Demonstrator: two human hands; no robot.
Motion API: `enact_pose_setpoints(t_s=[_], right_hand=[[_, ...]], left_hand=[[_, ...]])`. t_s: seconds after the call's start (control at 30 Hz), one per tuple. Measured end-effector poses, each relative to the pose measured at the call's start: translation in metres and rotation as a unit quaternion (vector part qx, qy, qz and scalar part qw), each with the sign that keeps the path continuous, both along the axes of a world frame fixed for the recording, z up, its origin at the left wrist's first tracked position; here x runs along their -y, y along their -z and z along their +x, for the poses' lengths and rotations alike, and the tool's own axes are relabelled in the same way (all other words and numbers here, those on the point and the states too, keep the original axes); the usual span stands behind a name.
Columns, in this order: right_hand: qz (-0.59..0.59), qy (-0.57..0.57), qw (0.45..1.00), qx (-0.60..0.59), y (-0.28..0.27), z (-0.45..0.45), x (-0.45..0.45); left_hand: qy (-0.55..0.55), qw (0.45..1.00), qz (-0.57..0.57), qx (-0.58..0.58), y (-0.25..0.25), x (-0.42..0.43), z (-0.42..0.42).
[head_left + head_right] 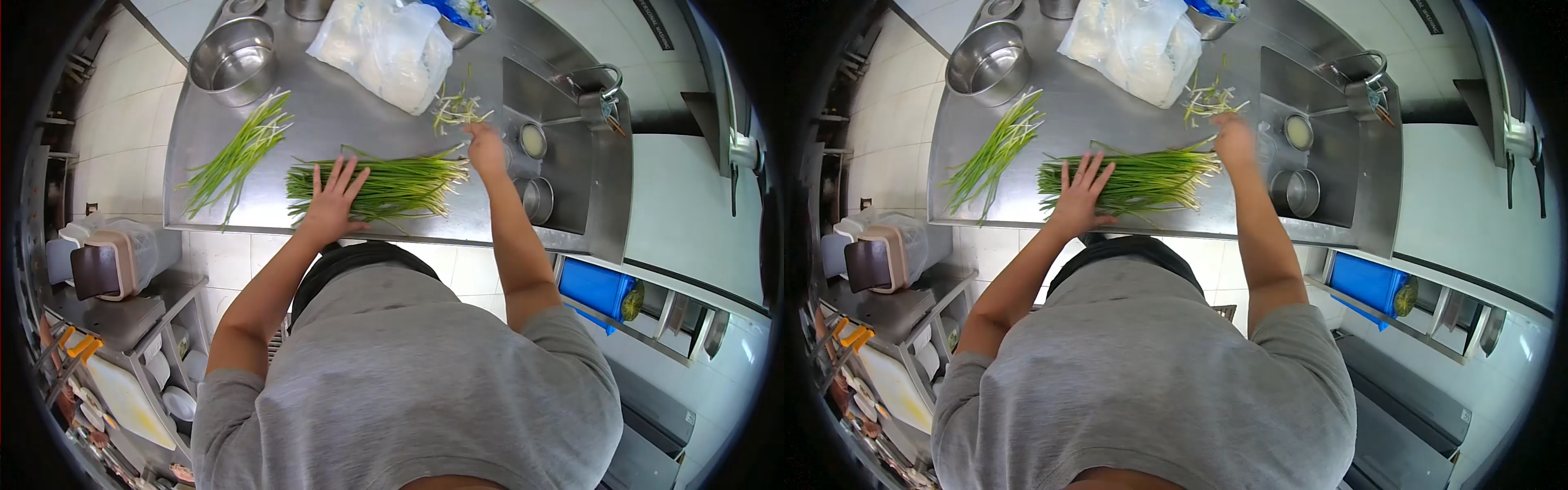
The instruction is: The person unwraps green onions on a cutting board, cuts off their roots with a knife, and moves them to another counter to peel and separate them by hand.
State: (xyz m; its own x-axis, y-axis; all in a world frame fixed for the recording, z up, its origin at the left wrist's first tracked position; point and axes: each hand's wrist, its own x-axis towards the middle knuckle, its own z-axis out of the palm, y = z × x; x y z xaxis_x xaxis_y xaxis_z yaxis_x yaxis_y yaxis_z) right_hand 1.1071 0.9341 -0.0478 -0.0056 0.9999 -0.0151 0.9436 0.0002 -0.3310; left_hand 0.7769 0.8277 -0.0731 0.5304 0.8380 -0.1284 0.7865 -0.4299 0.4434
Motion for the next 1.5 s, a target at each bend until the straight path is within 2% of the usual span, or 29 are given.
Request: enact_pose_setpoints(t_s=[0.03,0.13,0.27,0.37,0.4,0.5,0.53,0.67,0.73,0.8,0.93,1.03,1.07,1.1,1.13,1.2,1.23,1.27,1.33,1.43,1.5], right_hand=[[0.015,-0.023,1.0,-0.003,0.012,0.008,0.005],[0.063,-0.192,0.978,-0.049,0.042,0.018,0.02],[0.06,-0.231,0.97,-0.043,0.047,0.026,0.023],[0.03,-0.258,0.964,-0.062,0.046,0.039,0.01],[0.002,-0.256,0.963,-0.079,0.031,0.038,0.007],[-0.029,-0.253,0.957,-0.141,-0.004,0.036,0.006],[-0.03,-0.253,0.953,-0.163,-0.013,0.035,0.006],[-0.015,-0.214,0.928,-0.304,-0.028,0.044,-0.001],[-0.019,-0.149,0.898,-0.414,-0.018,0.052,-0.012],[-0.026,-0.08,0.843,-0.532,-0.018,0.067,-0.024],[-0.012,0.047,0.681,-0.731,-0.033,0.102,-0.051],[0.049,0.068,0.646,-0.759,-0.032,0.13,-0.075],[0.028,0.021,0.772,-0.635,-0.028,0.129,-0.078],[0.006,-0.025,0.872,-0.488,-0.025,0.128,-0.08],[-0.016,-0.068,0.943,-0.324,-0.023,0.129,-0.08],[0.137,-0.153,0.949,-0.238,0.005,0.103,-0.07],[0.004,-0.156,0.911,-0.382,-0.007,0.085,-0.062],[-0.127,-0.157,0.835,-0.511,-0.028,0.067,-0.05],[-0.221,-0.178,0.666,-0.69,-0.055,0.043,-0.026],[-0.192,-0.107,0.64,-0.736,-0.063,0.032,-0.025],[-0.167,-0.08,0.589,-0.786,-0.063,0.04,-0.034]], left_hand=[[-0.007,1.0,0.007,-0.007,0.006,0.001,0.01],[-0.027,0.999,0.038,-0.022,0.019,0.0,0.033],[-0.031,0.999,0.012,-0.033,0.003,-0.004,0.048],[-0.118,0.992,0.048,0.027,-0.01,-0.016,0.066],[-0.134,0.985,0.098,0.05,-0.018,-0.021,0.079],[-0.109,0.987,0.093,0.071,-0.043,-0.042,0.127],[-0.099,0.977,0.179,0.067,-0.047,-0.046,0.147],[-0.118,0.985,-0.006,0.127,-0.047,-0.065,0.185],[-0.152,0.974,-0.058,0.161,-0.045,-0.07,0.188],[-0.196,0.966,-0.032,0.167,-0.045,-0.067,0.187],[-0.248,0.944,0.058,0.208,-0.063,-0.065,0.176],[-0.296,0.933,0.044,0.199,-0.084,-0.071,0.157],[-0.305,0.929,0.04,0.208,-0.089,-0.072,0.154],[-0.312,0.924,0.035,0.218,-0.093,-0.073,0.152],[-0.318,0.92,0.029,0.228,-0.096,-0.075,0.152],[-0.323,0.911,0.032,0.255,-0.095,-0.081,0.158],[-0.324,0.906,0.034,0.27,-0.095,-0.085,0.163],[-0.319,0.908,0.037,0.268,-0.1,-0.088,0.172],[-0.311,0.912,0.039,0.265,-0.113,-0.083,0.194],[-0.3,0.929,0.04,0.211,-0.127,-0.079,0.208],[-0.297,0.93,0.04,0.215,-0.128,-0.075,0.206]])
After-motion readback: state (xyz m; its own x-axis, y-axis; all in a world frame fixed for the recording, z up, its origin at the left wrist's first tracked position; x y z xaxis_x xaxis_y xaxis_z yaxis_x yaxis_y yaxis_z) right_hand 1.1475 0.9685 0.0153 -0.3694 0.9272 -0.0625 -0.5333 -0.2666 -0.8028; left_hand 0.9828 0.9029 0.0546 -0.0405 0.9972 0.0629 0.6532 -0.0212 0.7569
